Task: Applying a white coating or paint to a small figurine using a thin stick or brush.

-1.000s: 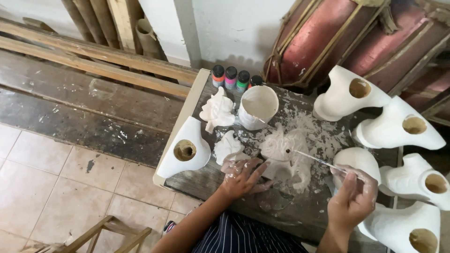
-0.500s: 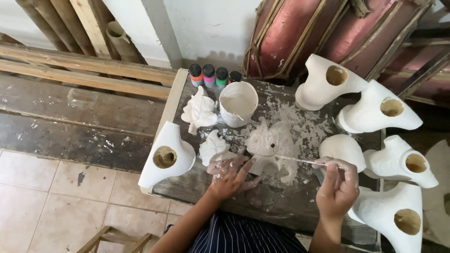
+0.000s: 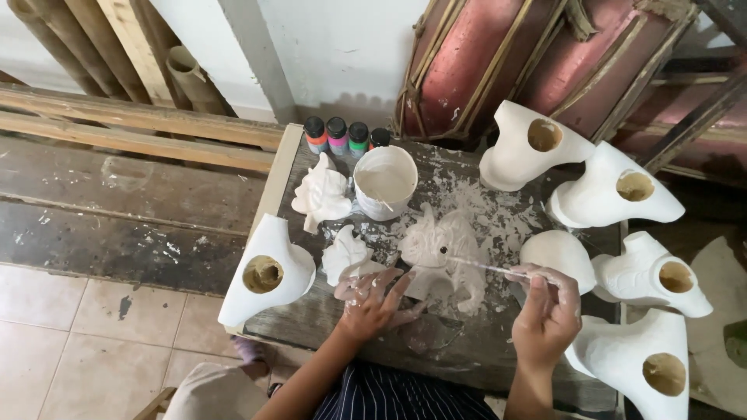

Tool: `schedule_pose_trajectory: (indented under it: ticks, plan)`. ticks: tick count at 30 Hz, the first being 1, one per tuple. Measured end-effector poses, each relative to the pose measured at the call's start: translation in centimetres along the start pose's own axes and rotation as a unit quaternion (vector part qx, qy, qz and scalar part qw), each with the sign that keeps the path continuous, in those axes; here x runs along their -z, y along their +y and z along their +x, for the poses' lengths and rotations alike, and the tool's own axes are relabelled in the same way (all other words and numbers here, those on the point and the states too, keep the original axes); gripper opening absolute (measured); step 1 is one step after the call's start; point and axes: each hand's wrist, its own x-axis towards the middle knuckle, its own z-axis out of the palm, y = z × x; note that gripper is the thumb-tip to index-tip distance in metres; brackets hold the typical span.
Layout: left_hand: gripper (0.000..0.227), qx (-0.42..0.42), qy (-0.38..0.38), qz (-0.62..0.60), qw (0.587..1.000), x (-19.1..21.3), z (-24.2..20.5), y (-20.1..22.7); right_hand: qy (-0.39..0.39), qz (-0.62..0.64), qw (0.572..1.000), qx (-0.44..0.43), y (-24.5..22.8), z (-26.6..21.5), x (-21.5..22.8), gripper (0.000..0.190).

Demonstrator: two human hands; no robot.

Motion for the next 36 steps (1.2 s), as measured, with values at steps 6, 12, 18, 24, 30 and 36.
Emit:
schedule_pose_trajectory:
  ticks: [6,12,18,24,30,36]
  plan:
    - [0.067,-0.027,-0.03,0.018,0.999,-0.2,-0.1,0.0,-0.01,-0.022,1.0,0.015,0.6,0.2,0.0,0.015]
    - [0.089,-0.089,-0.206,-0.081,0.971,-1.5,-3.5,1.4,0.001,-0.005,1.0,0.023,0.0,0.6,-0.4,0.015]
    - [0.074,-0.039,-0.12,-0.086,0.988,-0.8,-1.5,0.5,-0.023,-0.061,0.998,0.018,0.2,0.6,0.0,0.014]
    - [0.085,-0.076,-0.216,-0.133,0.964,-1.0,-2.6,0.8,-0.002,-0.006,1.0,0.03,-0.3,1.1,-1.0,0.016]
    - [0.081,-0.068,-0.185,-0.108,0.974,-0.2,-1.2,0.1,-0.028,-0.073,0.996,0.044,-0.1,1.1,-0.4,0.013]
    - [0.076,-0.062,-0.136,-0.062,0.987,-0.8,-1.2,0.2,0.002,0.031,0.999,0.02,-0.2,1.5,-1.5,0.016]
